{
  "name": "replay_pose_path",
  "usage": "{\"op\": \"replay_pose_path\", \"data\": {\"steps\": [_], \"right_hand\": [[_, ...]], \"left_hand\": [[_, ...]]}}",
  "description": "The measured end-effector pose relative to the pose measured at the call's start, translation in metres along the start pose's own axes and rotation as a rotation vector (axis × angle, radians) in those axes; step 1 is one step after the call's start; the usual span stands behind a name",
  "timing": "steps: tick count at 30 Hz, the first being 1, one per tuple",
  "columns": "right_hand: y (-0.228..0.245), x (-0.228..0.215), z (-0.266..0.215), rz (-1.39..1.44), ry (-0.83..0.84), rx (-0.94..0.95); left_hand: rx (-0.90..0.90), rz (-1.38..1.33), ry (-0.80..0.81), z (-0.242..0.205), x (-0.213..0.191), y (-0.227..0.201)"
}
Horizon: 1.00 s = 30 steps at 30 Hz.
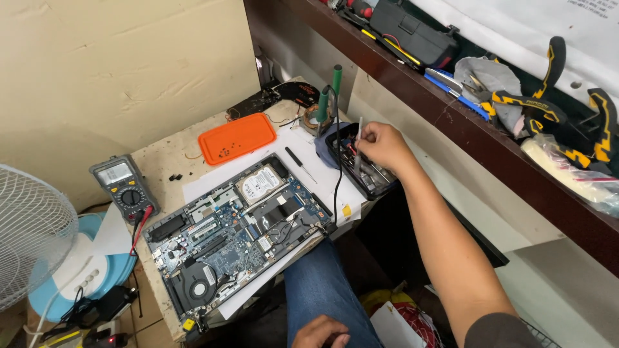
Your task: The person sits on the floor and uses a multimeter to test various points on the motherboard of a disassembled laptop. They move the probes across different components and connectors, then place the multimeter down and reach for a screwdriver from a nearby tool kit.
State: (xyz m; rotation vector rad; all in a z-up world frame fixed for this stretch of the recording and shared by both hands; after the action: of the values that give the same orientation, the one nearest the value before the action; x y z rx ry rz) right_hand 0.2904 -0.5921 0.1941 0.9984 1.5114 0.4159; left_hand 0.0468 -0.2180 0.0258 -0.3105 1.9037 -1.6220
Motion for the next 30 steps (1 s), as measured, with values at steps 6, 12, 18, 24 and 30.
{"op": "replay_pose_path", "data": {"steps": [6, 12, 18, 24, 30], "right_hand": [[0.013, -0.01, -0.012, 0.053, -0.063, -0.061], [0.012, -0.019, -0.016, 0.022, -0.108, -0.088], [0.011, -0.005, -0.012, -0.069, 0.013, 0.021], [0.02, 0.001, -0.018, -0.137, 0.002, 0.025], [0.006, -0.016, -0.011, -0.103, -0.092, -0.05]], "left_hand": [[-0.029, -0.024, -0.042, 0.0, -0.002, -0.001], [0.011, -0.022, -0.067, 0.0, -0.002, 0.001], [0.014, 0.006, -0.057, 0.002, -0.002, 0.003], [-0.019, 0.004, -0.065, 0.0, -0.003, 0.004], [-0.086, -0.045, -0.04, 0.001, -0.001, 0.011]]}}
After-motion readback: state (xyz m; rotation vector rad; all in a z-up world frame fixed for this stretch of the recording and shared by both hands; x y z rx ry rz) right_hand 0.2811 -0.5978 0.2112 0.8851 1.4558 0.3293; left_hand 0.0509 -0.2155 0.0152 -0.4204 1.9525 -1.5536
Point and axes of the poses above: each hand's wrist, its own z-axis towards the middle knuckle, its own x-axis out of the palm, y = z × x, the point moved 7 cm from there along z, towards the middle knuckle, and after that the axes turned 13 degrees about y, right-handed, at the moved point
